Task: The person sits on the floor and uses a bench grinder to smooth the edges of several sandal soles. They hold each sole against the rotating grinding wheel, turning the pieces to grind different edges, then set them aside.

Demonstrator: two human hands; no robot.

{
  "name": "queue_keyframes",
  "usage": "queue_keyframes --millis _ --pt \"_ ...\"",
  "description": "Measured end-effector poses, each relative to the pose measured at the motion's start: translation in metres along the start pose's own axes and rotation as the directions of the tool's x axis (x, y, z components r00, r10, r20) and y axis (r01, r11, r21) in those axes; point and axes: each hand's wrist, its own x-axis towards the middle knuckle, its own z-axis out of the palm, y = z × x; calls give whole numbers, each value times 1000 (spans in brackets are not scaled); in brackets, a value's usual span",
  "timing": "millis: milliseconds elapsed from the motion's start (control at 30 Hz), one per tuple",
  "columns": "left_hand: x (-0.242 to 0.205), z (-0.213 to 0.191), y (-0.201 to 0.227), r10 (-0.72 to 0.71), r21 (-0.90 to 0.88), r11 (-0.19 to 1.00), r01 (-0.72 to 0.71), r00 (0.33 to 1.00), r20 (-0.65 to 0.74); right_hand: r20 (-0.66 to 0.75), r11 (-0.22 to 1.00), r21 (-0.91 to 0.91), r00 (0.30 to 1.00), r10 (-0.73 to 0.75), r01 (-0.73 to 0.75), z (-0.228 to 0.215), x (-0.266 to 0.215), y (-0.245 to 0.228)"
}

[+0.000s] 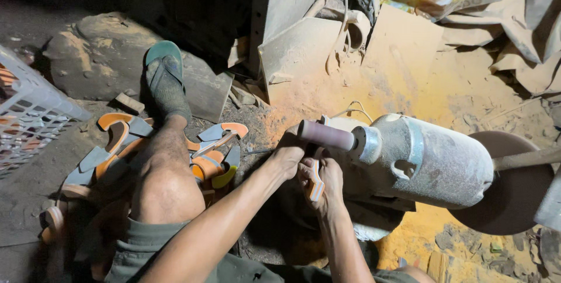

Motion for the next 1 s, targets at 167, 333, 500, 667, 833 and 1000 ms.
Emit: queue_keyframes --millis 167,333,500,667,833,1000 --pt "-7 24 29 -30 -50 998 28 999 -29 -139 996 85 990 25 -13 20 -2 -13" --pt "0 28 29 -41 -121 992 35 998 -46 -106 998 50 994 -33 38 23 -3 -16" --pt "3 14 9 37 -75 996 -38 999 -11 -98 1000 6 995 -26 27 15 -5 -9" --pt "-3 -10 -22 -244 97 962 255 963 -114 -36 992 96 996 84 -80 11 -21 2" --pt "-16 -19 -30 -204 81 972 221 962 -181 -7 998 56 1000 -22 22 15 -39 12" --pt "-37 -14 -16 -208 102 970 219 972 -112 -26 996 -69 998 -60 58 11 -44 19"
